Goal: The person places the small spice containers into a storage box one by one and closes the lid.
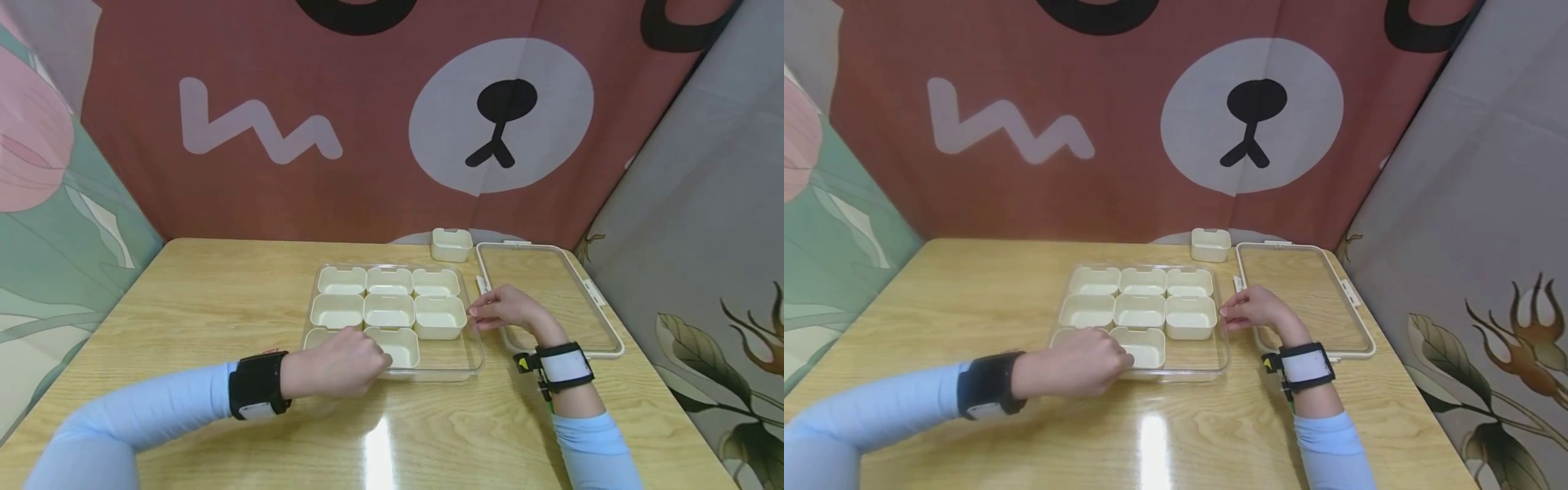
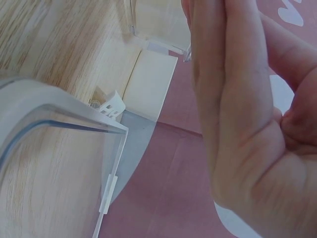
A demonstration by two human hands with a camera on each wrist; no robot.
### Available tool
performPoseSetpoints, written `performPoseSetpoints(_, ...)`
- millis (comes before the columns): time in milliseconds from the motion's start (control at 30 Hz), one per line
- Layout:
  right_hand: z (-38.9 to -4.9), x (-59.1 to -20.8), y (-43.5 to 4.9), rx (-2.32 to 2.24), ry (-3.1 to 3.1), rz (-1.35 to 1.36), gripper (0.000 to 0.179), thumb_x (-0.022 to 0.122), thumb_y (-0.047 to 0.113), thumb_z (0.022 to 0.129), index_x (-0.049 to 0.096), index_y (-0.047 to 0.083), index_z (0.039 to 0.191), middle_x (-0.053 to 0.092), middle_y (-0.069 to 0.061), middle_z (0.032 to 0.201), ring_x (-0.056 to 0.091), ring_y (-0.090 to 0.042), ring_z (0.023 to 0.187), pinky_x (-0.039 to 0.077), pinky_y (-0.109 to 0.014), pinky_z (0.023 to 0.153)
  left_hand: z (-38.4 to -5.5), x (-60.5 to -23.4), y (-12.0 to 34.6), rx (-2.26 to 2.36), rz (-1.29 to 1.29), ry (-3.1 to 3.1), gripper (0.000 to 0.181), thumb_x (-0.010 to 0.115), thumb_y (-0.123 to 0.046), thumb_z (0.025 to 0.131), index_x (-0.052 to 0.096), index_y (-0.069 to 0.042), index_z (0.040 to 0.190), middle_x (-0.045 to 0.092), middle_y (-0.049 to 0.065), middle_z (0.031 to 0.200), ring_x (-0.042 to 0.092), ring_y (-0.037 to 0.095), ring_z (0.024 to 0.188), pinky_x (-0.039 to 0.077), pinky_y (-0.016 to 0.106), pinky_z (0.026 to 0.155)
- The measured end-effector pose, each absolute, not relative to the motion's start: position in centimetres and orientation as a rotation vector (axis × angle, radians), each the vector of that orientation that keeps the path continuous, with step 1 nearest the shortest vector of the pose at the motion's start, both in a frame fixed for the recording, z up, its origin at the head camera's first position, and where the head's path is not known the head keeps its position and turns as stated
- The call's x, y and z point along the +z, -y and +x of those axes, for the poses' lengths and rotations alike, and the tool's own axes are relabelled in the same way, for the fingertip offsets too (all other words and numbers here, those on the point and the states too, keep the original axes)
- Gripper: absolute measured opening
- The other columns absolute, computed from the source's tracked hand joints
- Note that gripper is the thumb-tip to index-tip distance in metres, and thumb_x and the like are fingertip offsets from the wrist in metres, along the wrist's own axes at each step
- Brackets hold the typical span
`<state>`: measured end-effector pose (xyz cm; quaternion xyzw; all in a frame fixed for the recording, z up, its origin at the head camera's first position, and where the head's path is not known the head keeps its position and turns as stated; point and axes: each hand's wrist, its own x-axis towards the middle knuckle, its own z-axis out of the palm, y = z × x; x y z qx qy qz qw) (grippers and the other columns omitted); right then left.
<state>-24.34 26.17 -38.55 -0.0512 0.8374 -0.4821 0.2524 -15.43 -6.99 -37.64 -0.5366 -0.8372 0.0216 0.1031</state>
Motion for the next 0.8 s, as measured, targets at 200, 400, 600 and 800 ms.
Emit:
performPoseSetpoints(200, -24.26, -38.48, -26.12, -1.305, -2.287, -0.141, 0.034, 0.06, 0.012, 0.093, 0.058, -0.015, 0.114, 0.072, -0.012, 0.088, 0.069, -0.011, 0.073, 0.057, -0.034, 0.076, -15.45, -37.77, 6.96, 0.05, -1.583, 2.486, 0.025, 0.058, -0.014, 0.086, 0.052, -0.017, 0.062, 0.034, -0.01, 0.049, 0.029, 0.002, 0.043, 0.025, 0.017, 0.04)
performPoseSetpoints(400, -24.26, -38.46, -26.13, -1.301, -2.293, -0.139, 0.033, 0.06, 0.012, 0.093, 0.059, -0.015, 0.112, 0.072, -0.011, 0.088, 0.069, -0.011, 0.074, 0.057, -0.034, 0.076, -15.55, -38.09, 6.93, 0.024, -1.582, 2.508, 0.03, 0.061, -0.03, 0.09, 0.053, -0.019, 0.063, 0.039, -0.011, 0.049, 0.032, 0.002, 0.042, 0.03, 0.019, 0.043)
performPoseSetpoints(600, -24.3, -38.45, -26.2, -1.305, -2.29, -0.147, 0.032, 0.059, 0.012, 0.093, 0.059, -0.014, 0.112, 0.072, -0.011, 0.088, 0.069, -0.011, 0.074, 0.056, -0.034, 0.077, -15.57, -38.18, 6.94, 0.003, -1.586, 2.517, 0.035, 0.06, -0.035, 0.091, 0.048, -0.02, 0.061, 0.033, -0.012, 0.048, 0.03, 0.001, 0.042, 0.029, 0.019, 0.043)
performPoseSetpoints(800, -24.37, -38.61, -26.17, -1.297, -2.294, -0.15, 0.031, 0.059, 0.01, 0.093, 0.06, -0.014, 0.111, 0.072, -0.01, 0.087, 0.069, -0.011, 0.074, 0.057, -0.033, 0.075, -15.39, -38.17, 6.94, 0.036, -1.579, 2.534, 0.032, 0.06, -0.036, 0.091, 0.052, -0.019, 0.065, 0.039, -0.012, 0.05, 0.032, 0.001, 0.043, 0.028, 0.019, 0.043)
